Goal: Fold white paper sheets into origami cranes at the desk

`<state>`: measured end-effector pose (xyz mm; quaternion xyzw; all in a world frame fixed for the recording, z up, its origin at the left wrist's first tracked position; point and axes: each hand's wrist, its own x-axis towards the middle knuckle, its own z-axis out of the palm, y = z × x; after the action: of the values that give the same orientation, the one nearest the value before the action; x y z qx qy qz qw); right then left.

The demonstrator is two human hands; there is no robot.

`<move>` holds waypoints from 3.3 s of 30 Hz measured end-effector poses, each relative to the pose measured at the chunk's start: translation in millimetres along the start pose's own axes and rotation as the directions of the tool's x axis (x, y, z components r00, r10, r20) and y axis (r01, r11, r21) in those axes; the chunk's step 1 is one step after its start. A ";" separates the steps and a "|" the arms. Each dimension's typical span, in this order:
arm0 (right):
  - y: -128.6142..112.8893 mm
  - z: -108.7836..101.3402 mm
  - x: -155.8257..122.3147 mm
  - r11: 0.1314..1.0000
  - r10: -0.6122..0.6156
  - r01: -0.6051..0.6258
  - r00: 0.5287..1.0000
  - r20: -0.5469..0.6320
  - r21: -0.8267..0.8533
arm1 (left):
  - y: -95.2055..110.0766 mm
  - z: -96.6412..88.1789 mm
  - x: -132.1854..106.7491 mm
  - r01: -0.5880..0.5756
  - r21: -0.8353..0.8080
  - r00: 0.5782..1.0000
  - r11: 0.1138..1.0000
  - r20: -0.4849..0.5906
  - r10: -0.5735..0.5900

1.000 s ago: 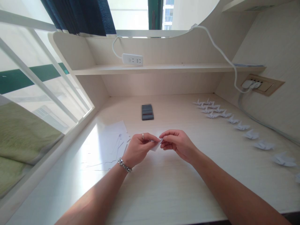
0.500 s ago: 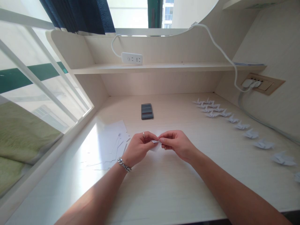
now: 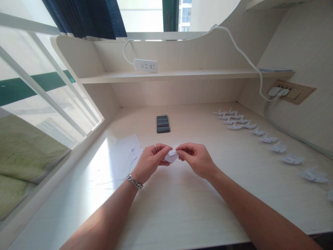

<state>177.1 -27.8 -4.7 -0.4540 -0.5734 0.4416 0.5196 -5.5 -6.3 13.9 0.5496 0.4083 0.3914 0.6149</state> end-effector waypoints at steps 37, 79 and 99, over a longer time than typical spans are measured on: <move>4.4 9.0 -2.0 0.995 0.000 -0.008 0.997 -0.077 -0.100 | -10.9 7.7 1.3 -0.144 0.139 0.988 0.980 -0.037 0.150; 5.6 1.1 4.4 0.955 0.269 -0.278 0.959 0.091 0.100 | -11.2 5.1 3.2 -0.168 0.162 0.962 0.973 -0.191 0.197; 5.9 0.4 4.5 0.915 0.353 -0.373 0.925 0.140 0.155 | -13.2 4.4 4.0 -0.184 0.158 0.956 0.970 -0.200 0.214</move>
<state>176.8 -22.3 -9.6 -0.4795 -0.4645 0.6041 0.4351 0.4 -5.3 0.7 0.5832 0.4411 0.4796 0.4850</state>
